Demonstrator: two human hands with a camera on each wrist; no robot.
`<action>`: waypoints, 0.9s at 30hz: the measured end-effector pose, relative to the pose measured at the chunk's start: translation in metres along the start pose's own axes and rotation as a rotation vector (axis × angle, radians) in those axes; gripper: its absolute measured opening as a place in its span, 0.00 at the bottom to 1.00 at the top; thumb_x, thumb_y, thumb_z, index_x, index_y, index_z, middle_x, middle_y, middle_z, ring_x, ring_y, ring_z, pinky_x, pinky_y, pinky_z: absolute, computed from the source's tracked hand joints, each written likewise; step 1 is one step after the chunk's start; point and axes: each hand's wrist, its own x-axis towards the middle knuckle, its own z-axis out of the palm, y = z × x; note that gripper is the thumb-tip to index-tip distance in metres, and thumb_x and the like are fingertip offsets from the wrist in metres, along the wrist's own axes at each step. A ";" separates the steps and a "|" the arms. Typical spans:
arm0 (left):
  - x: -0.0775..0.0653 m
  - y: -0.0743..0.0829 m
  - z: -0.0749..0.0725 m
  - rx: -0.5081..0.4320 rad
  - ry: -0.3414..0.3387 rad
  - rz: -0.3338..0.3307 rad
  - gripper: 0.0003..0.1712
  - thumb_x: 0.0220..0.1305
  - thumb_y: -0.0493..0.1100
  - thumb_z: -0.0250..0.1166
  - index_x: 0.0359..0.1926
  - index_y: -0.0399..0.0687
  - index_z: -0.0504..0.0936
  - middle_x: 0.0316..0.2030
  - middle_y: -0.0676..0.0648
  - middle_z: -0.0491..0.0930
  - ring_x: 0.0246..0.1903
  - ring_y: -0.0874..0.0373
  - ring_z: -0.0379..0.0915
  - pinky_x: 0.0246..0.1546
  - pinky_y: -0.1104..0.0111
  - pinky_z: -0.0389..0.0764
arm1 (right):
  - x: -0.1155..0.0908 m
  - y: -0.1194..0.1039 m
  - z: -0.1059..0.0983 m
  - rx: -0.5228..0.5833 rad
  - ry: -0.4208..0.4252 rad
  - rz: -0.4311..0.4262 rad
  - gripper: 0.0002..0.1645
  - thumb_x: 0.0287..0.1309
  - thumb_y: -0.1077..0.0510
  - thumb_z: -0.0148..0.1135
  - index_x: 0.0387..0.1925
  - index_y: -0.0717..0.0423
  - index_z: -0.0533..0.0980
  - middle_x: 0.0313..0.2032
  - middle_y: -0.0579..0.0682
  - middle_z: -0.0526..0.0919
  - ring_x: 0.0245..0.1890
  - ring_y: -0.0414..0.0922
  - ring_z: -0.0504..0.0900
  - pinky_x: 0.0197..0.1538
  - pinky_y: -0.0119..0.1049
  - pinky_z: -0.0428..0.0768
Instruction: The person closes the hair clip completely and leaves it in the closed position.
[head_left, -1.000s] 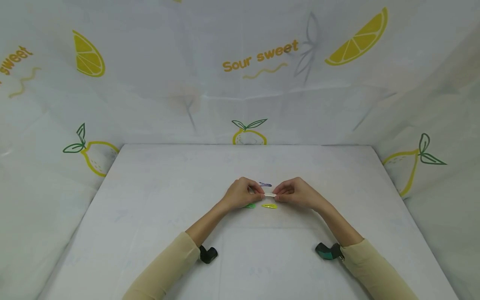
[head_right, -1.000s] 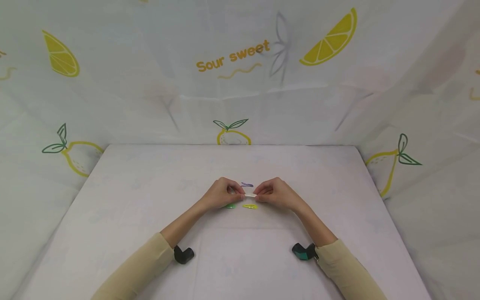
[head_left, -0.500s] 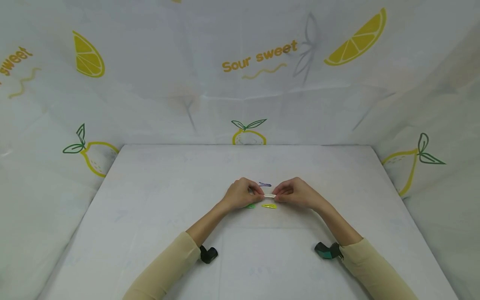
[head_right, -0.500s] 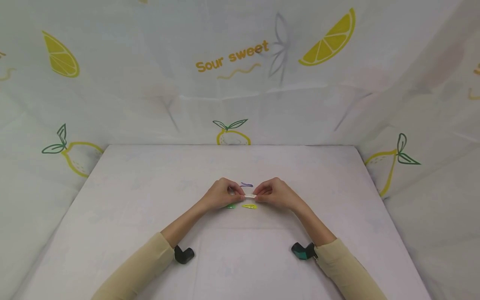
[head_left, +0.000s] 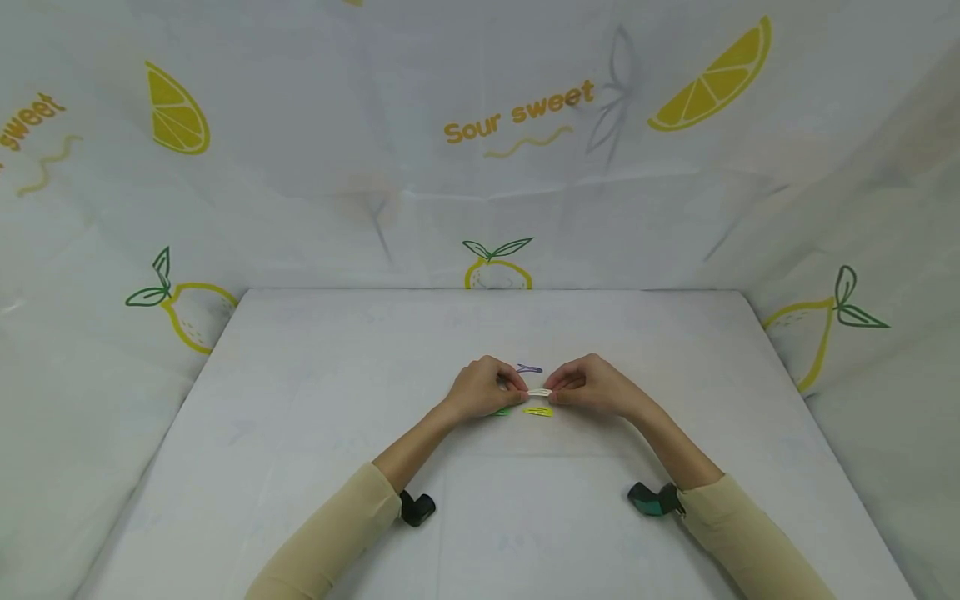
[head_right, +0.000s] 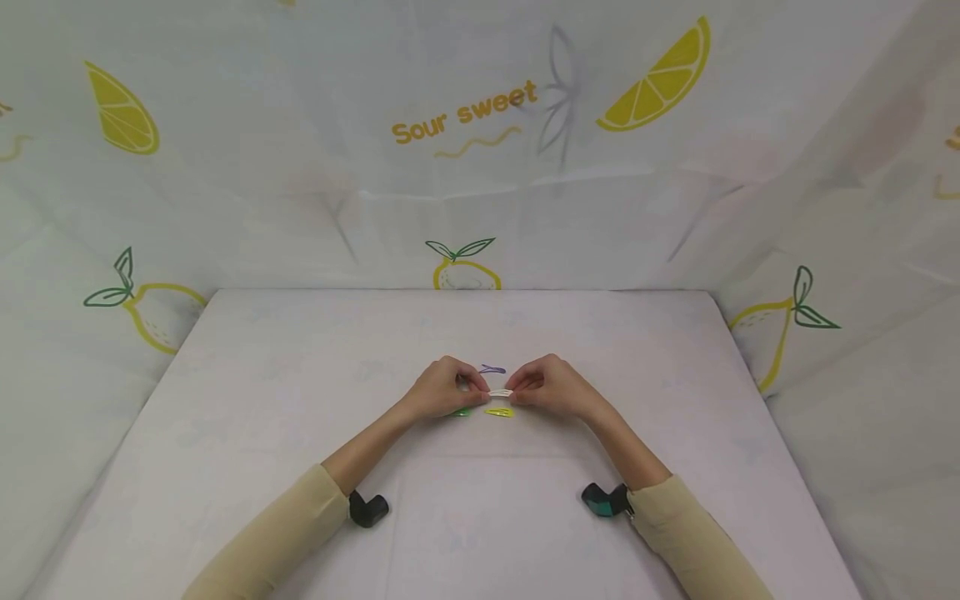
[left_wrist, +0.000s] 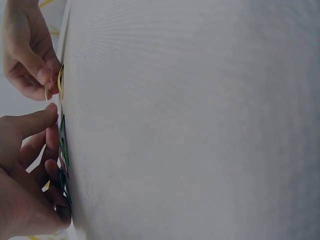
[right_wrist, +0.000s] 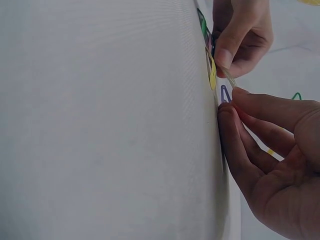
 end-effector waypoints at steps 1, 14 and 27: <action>0.000 0.000 0.000 0.005 0.001 0.000 0.05 0.66 0.45 0.78 0.36 0.49 0.94 0.27 0.55 0.87 0.26 0.68 0.71 0.32 0.74 0.69 | 0.000 0.000 0.000 0.000 -0.002 -0.001 0.11 0.66 0.61 0.75 0.47 0.63 0.88 0.41 0.55 0.94 0.41 0.42 0.89 0.47 0.27 0.83; -0.001 0.003 0.000 0.050 -0.002 -0.008 0.05 0.66 0.46 0.78 0.36 0.51 0.93 0.27 0.56 0.86 0.26 0.68 0.71 0.34 0.73 0.69 | -0.001 -0.002 -0.001 0.008 -0.004 0.006 0.12 0.66 0.61 0.75 0.47 0.64 0.88 0.42 0.55 0.94 0.41 0.42 0.89 0.47 0.27 0.83; -0.001 0.004 0.001 0.057 -0.004 0.004 0.05 0.65 0.46 0.78 0.35 0.52 0.93 0.27 0.56 0.87 0.27 0.68 0.73 0.34 0.73 0.70 | -0.006 -0.003 -0.003 -0.041 0.005 0.003 0.11 0.67 0.61 0.73 0.48 0.60 0.89 0.45 0.53 0.94 0.43 0.42 0.87 0.49 0.28 0.82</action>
